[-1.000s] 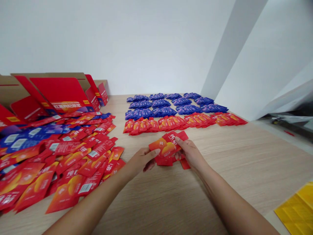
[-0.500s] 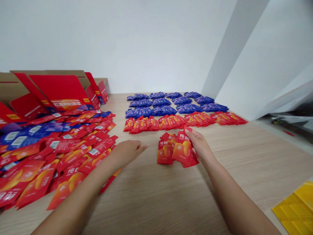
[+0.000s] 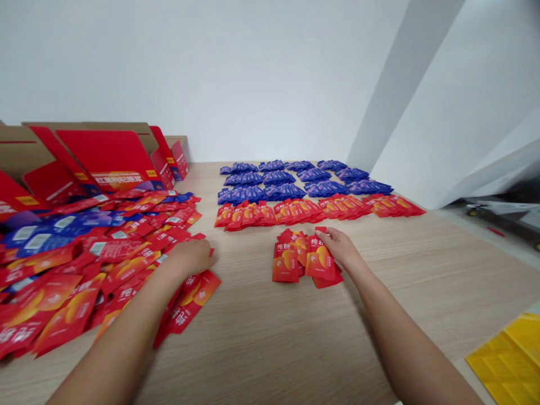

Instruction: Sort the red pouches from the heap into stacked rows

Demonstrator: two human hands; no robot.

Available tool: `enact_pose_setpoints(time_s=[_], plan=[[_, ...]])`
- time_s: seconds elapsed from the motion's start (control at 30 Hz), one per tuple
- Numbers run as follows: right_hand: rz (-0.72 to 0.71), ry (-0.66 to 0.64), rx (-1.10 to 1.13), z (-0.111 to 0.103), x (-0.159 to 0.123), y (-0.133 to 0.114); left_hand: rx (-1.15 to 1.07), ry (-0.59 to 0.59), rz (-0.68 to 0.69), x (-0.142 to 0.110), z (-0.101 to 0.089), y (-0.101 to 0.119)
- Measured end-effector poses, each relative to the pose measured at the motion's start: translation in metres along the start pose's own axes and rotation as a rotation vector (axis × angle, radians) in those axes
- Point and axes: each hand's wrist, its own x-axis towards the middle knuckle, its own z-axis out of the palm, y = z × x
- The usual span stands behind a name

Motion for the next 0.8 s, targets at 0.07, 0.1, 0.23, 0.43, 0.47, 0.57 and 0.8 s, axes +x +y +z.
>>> enact_pose_setpoints(time_s=[0.07,0.1,0.23,0.43,0.47,0.57,0.8], plan=[[0.003,0.032,-0.041,-0.002,0.001,0.002,0.043,-0.027,-0.024,-0.002,-0.004,0.001],[0.005,0.046,-0.061,-0.003,0.002,0.003,0.065,-0.041,-0.035,-0.004,-0.007,0.001],[0.004,0.089,-0.15,-0.005,0.001,0.004,0.068,0.012,0.002,-0.017,-0.022,-0.002],[-0.27,0.29,-0.242,-0.008,-0.011,-0.018,-0.278,0.159,0.286,-0.033,-0.042,0.002],[-0.326,0.316,-0.185,-0.007,-0.015,-0.025,-0.327,0.203,0.343,-0.036,-0.043,0.007],[-0.264,0.123,0.175,-0.002,-0.032,-0.047,-0.39,0.403,0.483,-0.042,-0.038,0.03],[0.198,-0.823,0.821,0.018,-0.066,-0.081,-0.299,0.76,0.811,-0.052,-0.001,0.071]])
